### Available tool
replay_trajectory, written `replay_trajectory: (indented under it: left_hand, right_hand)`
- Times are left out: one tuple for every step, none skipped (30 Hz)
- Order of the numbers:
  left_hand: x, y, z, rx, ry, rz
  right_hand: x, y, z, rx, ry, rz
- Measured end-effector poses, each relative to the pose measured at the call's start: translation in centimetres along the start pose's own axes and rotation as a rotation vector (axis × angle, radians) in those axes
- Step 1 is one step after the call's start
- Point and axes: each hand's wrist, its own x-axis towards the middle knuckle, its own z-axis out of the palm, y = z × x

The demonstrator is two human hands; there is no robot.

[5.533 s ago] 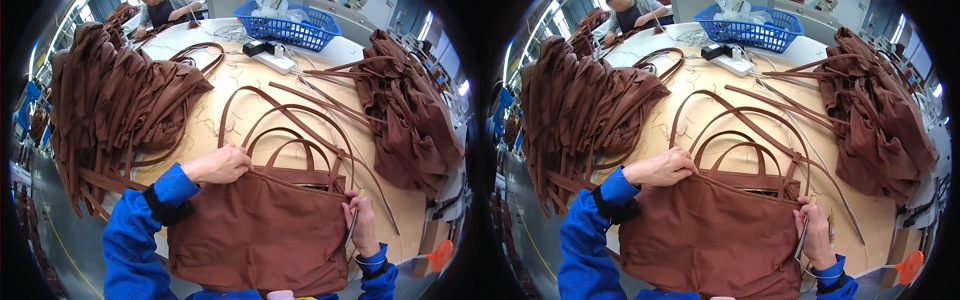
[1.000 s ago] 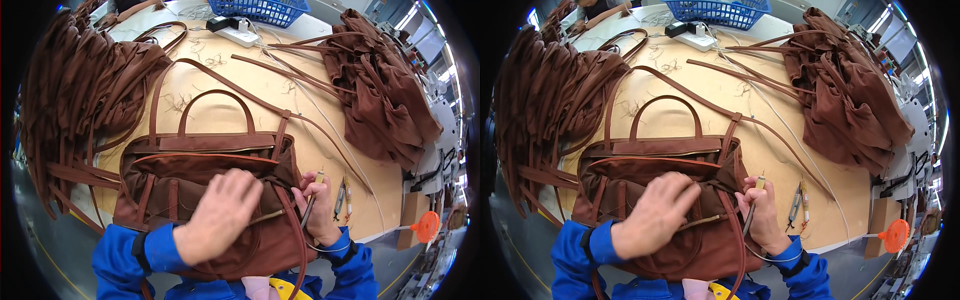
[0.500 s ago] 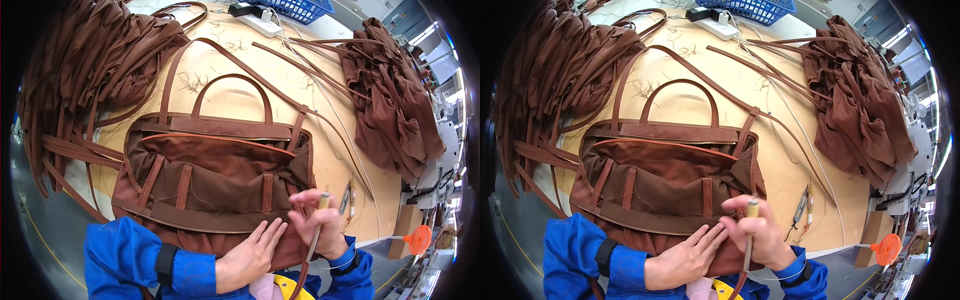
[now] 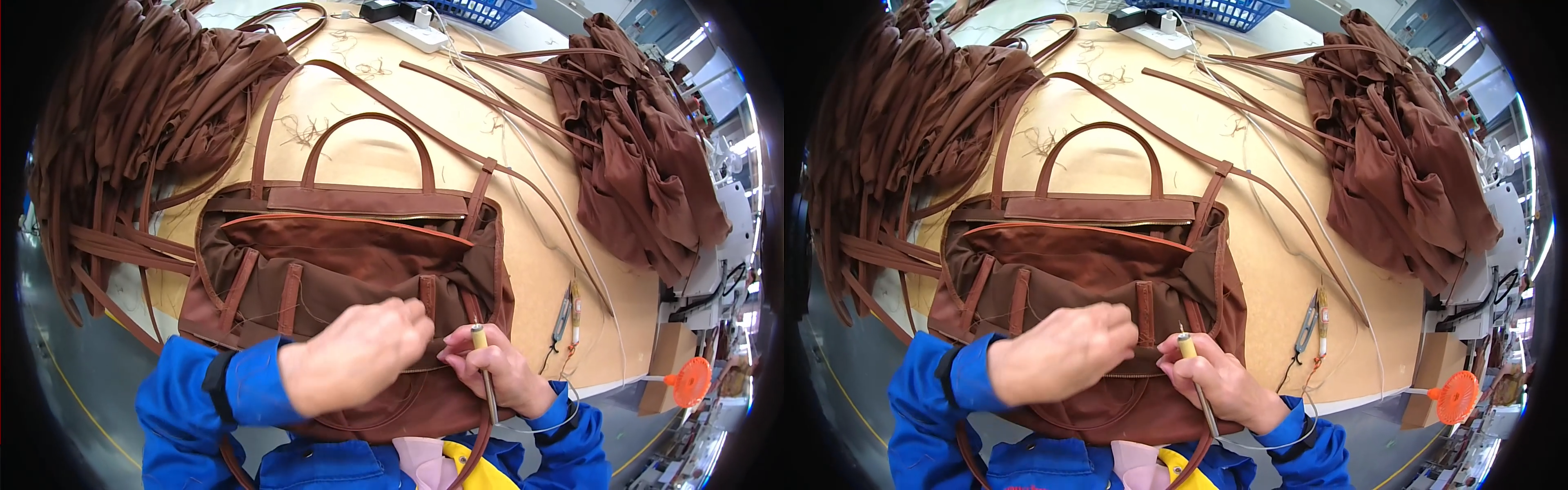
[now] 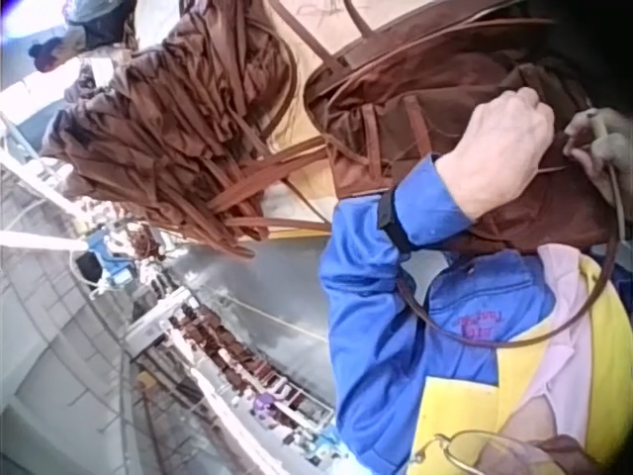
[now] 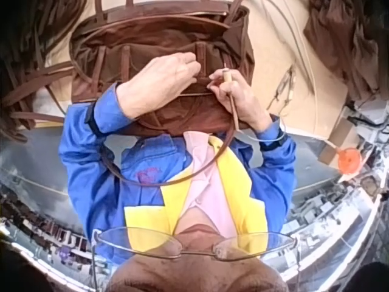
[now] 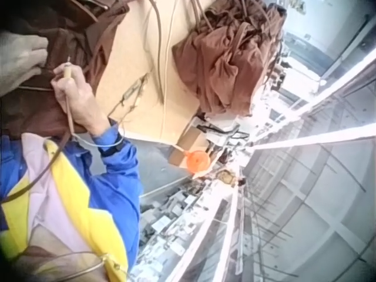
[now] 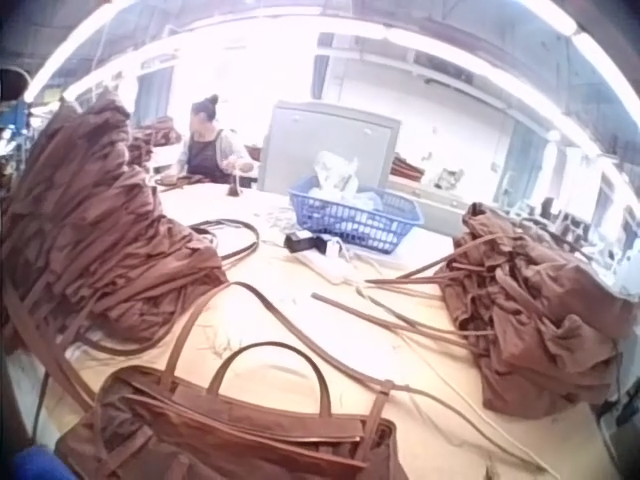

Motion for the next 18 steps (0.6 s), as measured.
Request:
replay_trajectory:
  left_hand:
    - [0.3,-0.5,0.3,-0.017,-0.004,-0.062]
    - [0.4,-0.5,0.3,0.003,-0.016,-0.100]
    - [0.6,-0.6,0.3,0.018,-0.027,-0.129]
    - [0.9,-0.6,0.4,0.021,-0.031,-0.126]
    - [1.1,-0.7,0.7,0.050,-0.073,-0.165]
    - [1.2,-0.8,0.9,0.081,-0.114,-0.208]
    - [1.3,-1.4,1.3,0.085,-0.116,-0.209]
    - [1.4,-2.1,2.0,0.035,-0.090,-0.174]
    - [1.5,-2.6,2.2,-0.017,-0.064,-0.136]
    - [1.7,-2.9,2.1,-0.044,-0.067,-0.146]
    - [1.8,-3.0,2.0,-0.045,-0.067,-0.148]
    - [1.8,-3.0,1.8,-0.047,-0.119,-0.160]
    - [1.7,-3.0,1.6,-0.049,-0.170,-0.172]
    - [1.5,-3.1,1.7,-0.038,-0.116,-0.145]
    - [1.5,-3.0,1.6,-0.040,-0.114,-0.147]
    - [1.6,-2.7,1.3,-0.014,-0.062,-0.147]
    - [1.5,-2.5,0.8,0.013,-0.009,-0.147]
    - [1.6,-2.3,-0.1,0.038,0.022,-0.158]
  right_hand:
    - [-0.1,0.1,0.1,0.016,-0.013,0.008]
    - [0.0,0.4,0.2,0.026,-0.004,-0.017]
    - [0.2,0.4,0.1,0.026,0.002,-0.017]
    - [0.3,0.3,-0.1,0.041,-0.036,0.001]
    - [0.3,0.3,-0.2,0.055,-0.075,0.019]
    - [0.4,0.3,-0.2,0.057,-0.071,0.017]
    - [0.4,0.3,-0.2,0.054,-0.072,0.011]
    - [0.4,0.4,-0.2,0.052,-0.074,0.004]
    - [0.5,0.3,-0.2,0.053,-0.072,0.006]
    - [0.5,0.3,-0.3,0.044,-0.066,0.003]
    - [0.5,0.3,-0.3,0.035,-0.062,0.000]
    - [0.5,0.3,-0.2,0.039,-0.063,-0.002]
    - [0.5,0.3,0.0,0.060,-0.034,0.001]
    - [0.5,0.3,0.1,0.082,-0.006,0.003]
    - [0.5,0.3,-0.1,0.083,-0.010,0.003]
    - [0.5,0.3,-0.2,0.060,-0.037,0.004]
    - [0.5,0.3,-0.3,0.038,-0.065,0.004]
    - [0.5,0.3,-0.3,0.043,-0.067,0.003]
